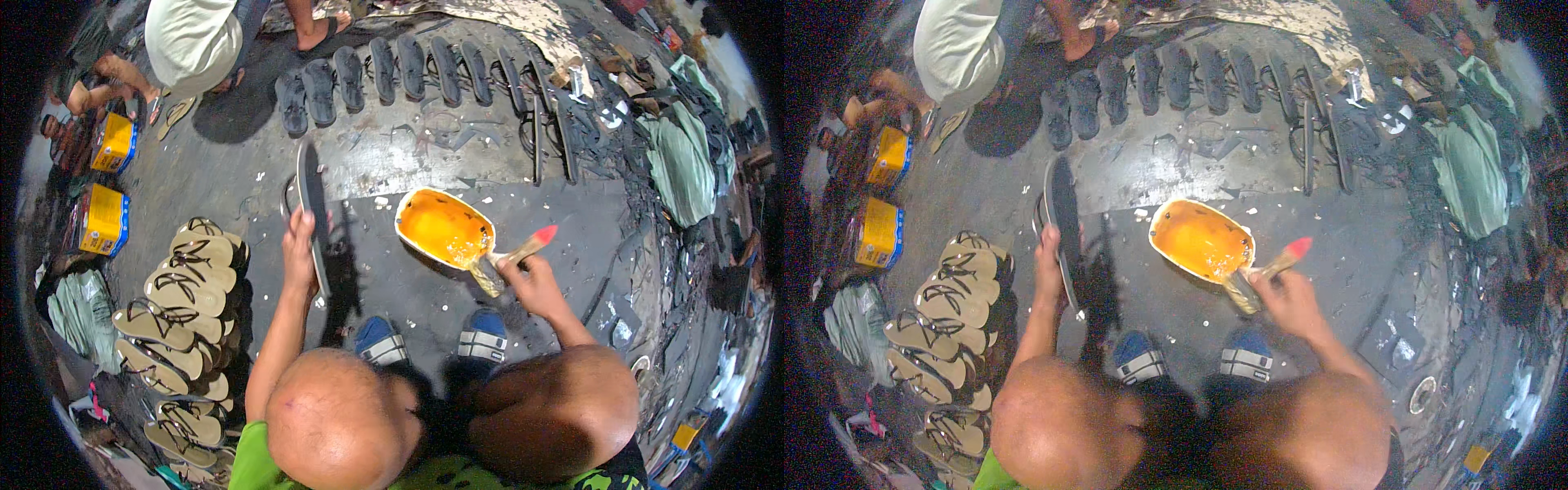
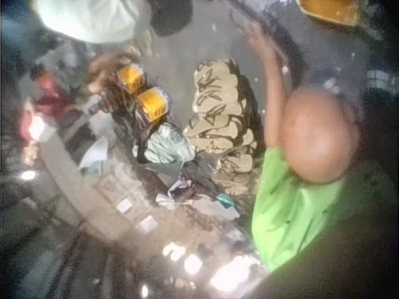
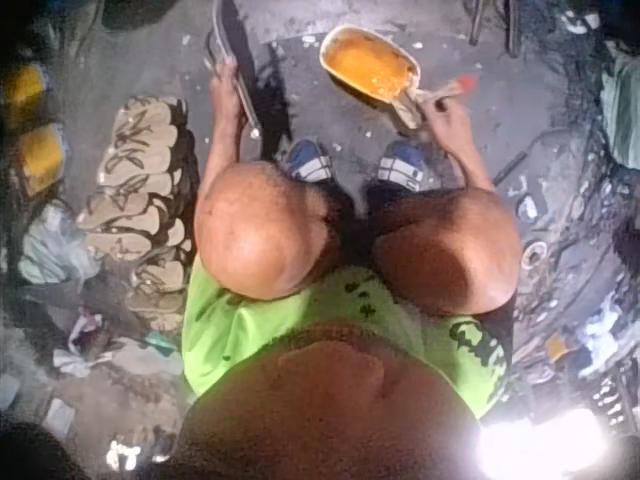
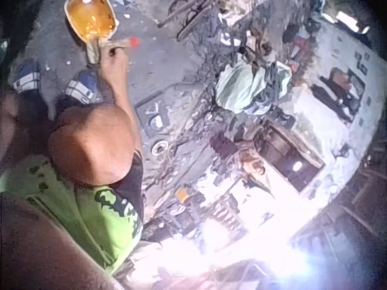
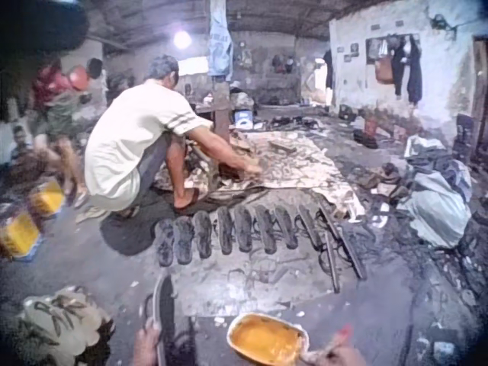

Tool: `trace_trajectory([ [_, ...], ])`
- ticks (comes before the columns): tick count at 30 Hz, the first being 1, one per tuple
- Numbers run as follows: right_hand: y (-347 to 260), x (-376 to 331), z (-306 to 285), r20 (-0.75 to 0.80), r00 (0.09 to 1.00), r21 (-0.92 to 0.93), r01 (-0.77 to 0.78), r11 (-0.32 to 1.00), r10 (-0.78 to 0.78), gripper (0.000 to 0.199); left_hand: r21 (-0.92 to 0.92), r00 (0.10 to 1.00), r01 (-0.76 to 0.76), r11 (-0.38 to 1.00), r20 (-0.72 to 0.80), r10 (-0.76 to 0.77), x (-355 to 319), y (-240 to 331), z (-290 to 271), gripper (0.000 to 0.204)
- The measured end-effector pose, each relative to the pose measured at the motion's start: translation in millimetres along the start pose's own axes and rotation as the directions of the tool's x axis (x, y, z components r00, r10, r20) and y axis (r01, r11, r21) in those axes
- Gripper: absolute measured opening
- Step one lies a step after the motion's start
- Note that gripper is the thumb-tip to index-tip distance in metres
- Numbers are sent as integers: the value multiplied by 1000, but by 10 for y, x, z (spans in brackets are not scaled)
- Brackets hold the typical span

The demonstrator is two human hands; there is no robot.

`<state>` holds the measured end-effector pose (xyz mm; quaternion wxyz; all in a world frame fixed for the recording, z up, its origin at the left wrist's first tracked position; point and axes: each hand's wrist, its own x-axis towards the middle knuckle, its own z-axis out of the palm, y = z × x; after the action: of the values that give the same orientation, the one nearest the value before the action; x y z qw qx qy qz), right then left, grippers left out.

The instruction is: The person sits on the floor and repeatedly picks up black sandals from a pile. They use a brush to apply a yellow substance from a container onto the sole of each sandal, then place the treated sandal aside. The process is repeated for multiple sandals.

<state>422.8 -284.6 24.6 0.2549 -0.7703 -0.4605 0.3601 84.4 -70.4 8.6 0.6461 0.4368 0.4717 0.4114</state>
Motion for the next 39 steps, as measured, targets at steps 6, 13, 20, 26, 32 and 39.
trace_trajectory([
  [6, -1236, 286, -111, -184, 977, 796, 215, 566, -112, 41, -469, 970, 76, 880, 240, 44, -32, 776, 1224, 66],
  [13, -1452, 213, 85, -284, 928, 764, 372, 528, -243, 30, -434, 944, 40, 900, 310, 108, -50, 573, 1518, 68],
  [20, -1241, 396, 151, -449, 883, 577, 406, 708, -140, 23, -517, 926, -115, 848, 253, 280, -464, 818, 1614, 74],
  [26, -1287, 230, 183, -472, 660, 248, 736, 630, -584, 21, -511, 960, -3, 859, 238, 145, -386, 744, 1571, 73],
  [32, -1224, -117, 15, -287, 810, 641, 559, 526, -510, 21, -465, 970, -74, 882, 172, 172, -373, 779, 1520, 73],
  [39, -1640, 505, -297, -782, 529, 206, 719, 664, -329, 14, -290, 897, -159, 944, 358, 261, -676, 292, 1549, 45],
])
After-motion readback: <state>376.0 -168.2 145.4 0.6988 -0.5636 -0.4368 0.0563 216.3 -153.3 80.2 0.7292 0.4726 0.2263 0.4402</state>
